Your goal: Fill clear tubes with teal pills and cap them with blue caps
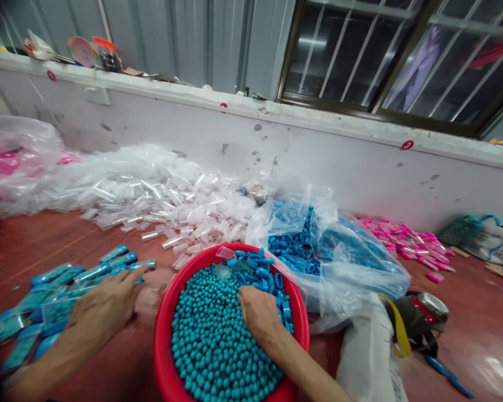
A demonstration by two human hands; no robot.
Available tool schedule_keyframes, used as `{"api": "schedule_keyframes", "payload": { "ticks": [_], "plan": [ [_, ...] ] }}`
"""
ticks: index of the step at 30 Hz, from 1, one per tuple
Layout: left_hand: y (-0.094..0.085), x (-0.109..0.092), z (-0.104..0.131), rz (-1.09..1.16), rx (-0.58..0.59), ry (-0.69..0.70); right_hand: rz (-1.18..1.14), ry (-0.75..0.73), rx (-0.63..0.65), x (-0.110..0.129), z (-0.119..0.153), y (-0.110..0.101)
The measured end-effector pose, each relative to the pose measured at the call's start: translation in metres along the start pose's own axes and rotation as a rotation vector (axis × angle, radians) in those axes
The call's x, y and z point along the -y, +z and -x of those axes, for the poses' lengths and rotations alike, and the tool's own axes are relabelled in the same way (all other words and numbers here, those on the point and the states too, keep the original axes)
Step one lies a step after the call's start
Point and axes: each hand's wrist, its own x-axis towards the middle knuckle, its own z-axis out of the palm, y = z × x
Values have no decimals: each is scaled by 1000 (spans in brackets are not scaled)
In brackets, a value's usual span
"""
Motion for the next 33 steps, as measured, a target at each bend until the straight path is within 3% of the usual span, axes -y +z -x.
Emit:
{"api": "schedule_keyframes", "payload": {
  "ticks": [2, 5, 9, 12, 16, 19, 23, 28, 33],
  "plan": [
    [9, -24, -12, 20, 46, 188, 112, 52, -10, 0, -20, 2],
    [39, -64, -36, 62, 193, 443, 182, 97, -18, 3, -43, 13],
    [81, -90, -63, 93, 243, 509, 233, 83, -35, 6, -48, 25],
    [93, -94, -70, 126, 293, 526, 246, 61, -42, 4, -39, 24],
    [83, -97, -58, 176, 367, 460, 218, 79, -1, 0, -29, 22],
    [75, -103, -42, 224, 487, 364, 164, 118, 54, -1, -29, 28],
    [79, -117, -31, 354, 645, 202, 29, 92, 113, 2, -27, 37],
    [91, -129, -40, 677, 864, -25, -267, 18, 165, -8, -27, 32],
    [82, -118, -43, 1116, 993, -189, -609, 34, 214, -26, -29, 22]
  ]
}}
